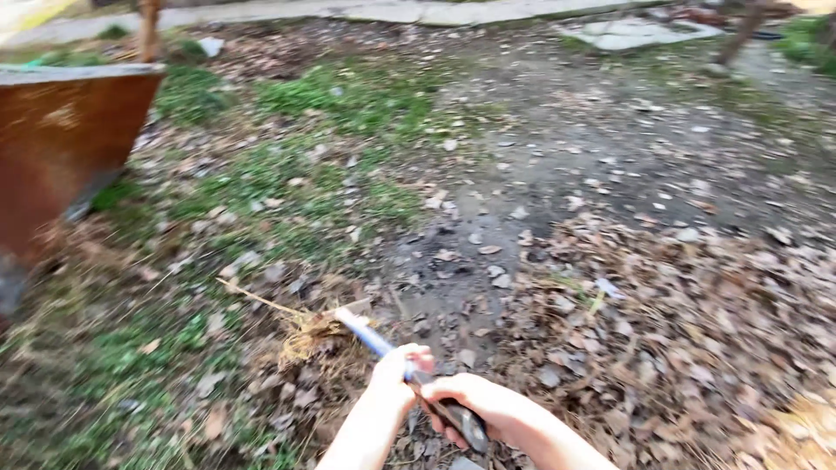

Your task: Raking dry leaves and clearing debris in a backyard using a garden rake.

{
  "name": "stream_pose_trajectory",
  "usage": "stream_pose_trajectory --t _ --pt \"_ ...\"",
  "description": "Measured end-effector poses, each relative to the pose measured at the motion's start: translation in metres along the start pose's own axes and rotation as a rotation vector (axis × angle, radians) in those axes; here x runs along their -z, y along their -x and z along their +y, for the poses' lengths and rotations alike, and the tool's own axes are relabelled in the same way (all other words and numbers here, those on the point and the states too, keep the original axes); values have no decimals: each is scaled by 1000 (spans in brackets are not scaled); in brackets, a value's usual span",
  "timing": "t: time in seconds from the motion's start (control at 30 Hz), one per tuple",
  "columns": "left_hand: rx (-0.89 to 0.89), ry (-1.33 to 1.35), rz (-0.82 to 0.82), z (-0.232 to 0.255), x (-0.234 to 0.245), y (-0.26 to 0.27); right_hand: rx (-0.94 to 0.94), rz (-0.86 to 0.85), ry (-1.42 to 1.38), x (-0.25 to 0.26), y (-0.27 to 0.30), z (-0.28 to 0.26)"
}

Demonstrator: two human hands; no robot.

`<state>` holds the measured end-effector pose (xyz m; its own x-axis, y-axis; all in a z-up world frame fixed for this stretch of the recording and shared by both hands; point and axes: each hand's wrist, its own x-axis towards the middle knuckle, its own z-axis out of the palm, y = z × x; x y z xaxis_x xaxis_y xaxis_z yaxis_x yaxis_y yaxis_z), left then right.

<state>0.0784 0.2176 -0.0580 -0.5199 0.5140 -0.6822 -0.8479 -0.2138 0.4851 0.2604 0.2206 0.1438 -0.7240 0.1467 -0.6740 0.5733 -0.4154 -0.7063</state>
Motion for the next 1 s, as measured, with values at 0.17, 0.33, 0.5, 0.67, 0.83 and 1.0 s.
stream_pose_trajectory --t 0.17,0.33,0.5,0.67,0.83,1.0 --pt "187 -65 34 -23 -15 -54 90 453 215 23 22 -10" --pt "489 -59 93 -82 -57 -39 265 694 -55 33 73 19" --pt "595 -321 228 -153 -91 35 157 931 -174 29 140 90" --pt "725 -479 -101 -213 -117 143 76 1154 -534 7 227 170" --pt "836 -671 -124 -300 -119 211 94 1331 -787 -39 308 229" --pt "1101 -617 -30 -382 -104 306 64 1433 -1033 -70 374 330"
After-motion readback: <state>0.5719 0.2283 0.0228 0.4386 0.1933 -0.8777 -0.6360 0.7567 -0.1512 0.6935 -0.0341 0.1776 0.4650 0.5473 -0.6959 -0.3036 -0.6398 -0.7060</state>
